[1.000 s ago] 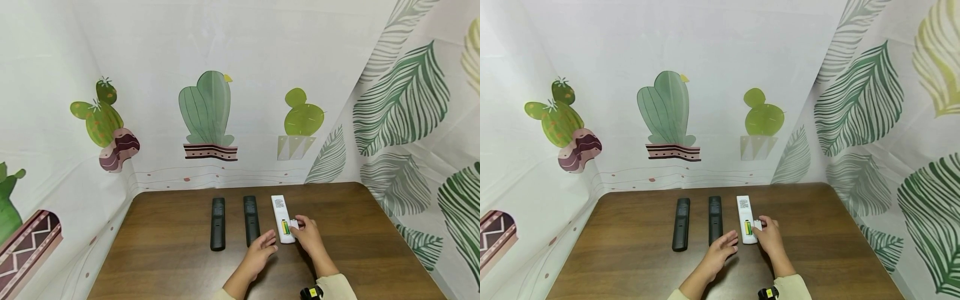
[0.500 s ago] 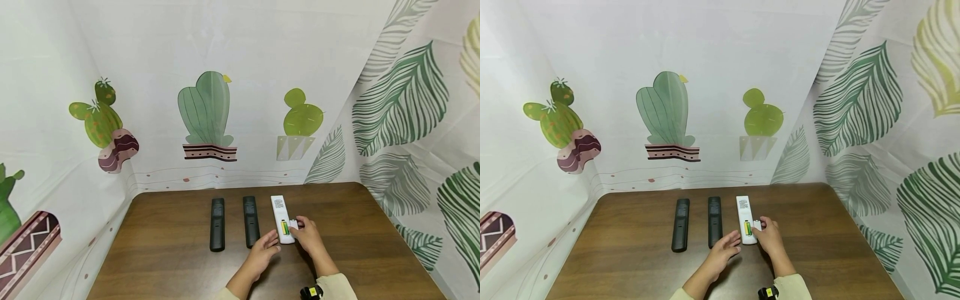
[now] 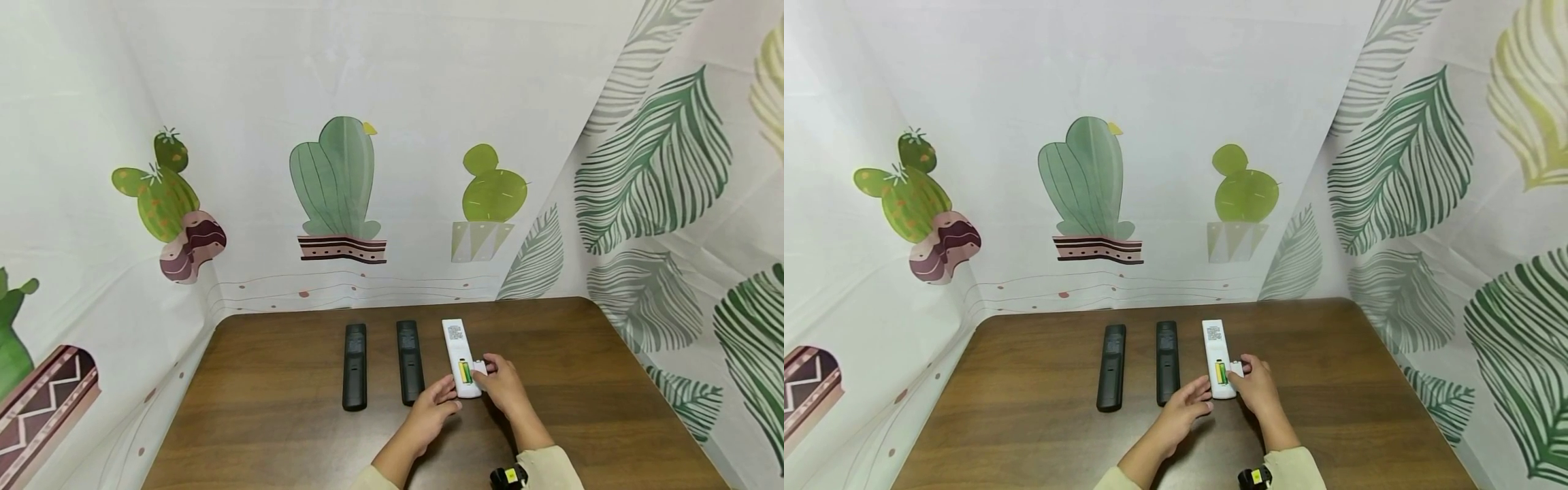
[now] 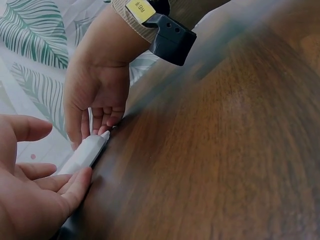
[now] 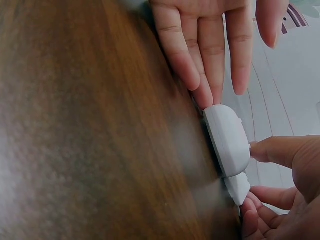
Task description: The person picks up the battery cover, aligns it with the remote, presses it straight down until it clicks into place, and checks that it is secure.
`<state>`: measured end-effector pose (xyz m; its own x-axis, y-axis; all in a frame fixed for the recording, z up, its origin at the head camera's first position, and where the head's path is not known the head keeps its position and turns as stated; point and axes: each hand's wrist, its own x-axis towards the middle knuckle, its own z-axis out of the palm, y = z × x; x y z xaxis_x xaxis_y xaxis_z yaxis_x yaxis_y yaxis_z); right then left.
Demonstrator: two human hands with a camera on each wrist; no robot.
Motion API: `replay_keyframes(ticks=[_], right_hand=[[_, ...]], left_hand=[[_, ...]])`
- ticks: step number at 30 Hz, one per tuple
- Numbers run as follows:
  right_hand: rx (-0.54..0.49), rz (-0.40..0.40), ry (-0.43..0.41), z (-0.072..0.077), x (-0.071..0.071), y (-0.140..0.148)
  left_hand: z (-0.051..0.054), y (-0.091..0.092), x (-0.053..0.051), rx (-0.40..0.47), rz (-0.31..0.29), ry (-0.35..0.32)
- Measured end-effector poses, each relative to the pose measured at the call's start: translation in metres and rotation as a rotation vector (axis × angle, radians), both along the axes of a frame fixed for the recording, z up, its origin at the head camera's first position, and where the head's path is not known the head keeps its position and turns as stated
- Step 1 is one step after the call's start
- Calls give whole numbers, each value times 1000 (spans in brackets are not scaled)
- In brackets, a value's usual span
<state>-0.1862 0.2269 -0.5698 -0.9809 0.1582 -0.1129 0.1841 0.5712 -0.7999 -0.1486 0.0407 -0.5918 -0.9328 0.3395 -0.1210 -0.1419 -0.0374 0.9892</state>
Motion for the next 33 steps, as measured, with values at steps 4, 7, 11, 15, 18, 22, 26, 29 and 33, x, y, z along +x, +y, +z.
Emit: replay_keyframes(ticks=[4,7,11,15,18,22,26,29,33], right_hand=[[-6,-7,-5,-1,0,1],[-17,-13,-2,-3,-1,1],[-36,-11,4,-3,-1,2],[-70,-8,1,-4,-1,2],[-96,-10,-6,-3,-1,2],[-107,-14,-11,-4,-1,2],[-118,-19,-6,-5,0,3],[-132,-24,-7,-6,-1,2],[-152,-27,-8,-7,-1,2]], left_hand=[[-1,1,0,5,11,-11],[-2,2,-1,18,19,-16],[-1,2,0,36,34,-21],[-1,3,1,44,54,-18],[-2,4,0,57,70,-24],[-4,5,-1,70,87,-37],[-4,7,-2,85,97,-33],[-4,8,-2,117,103,-44],[-5,10,-5,160,113,-71]])
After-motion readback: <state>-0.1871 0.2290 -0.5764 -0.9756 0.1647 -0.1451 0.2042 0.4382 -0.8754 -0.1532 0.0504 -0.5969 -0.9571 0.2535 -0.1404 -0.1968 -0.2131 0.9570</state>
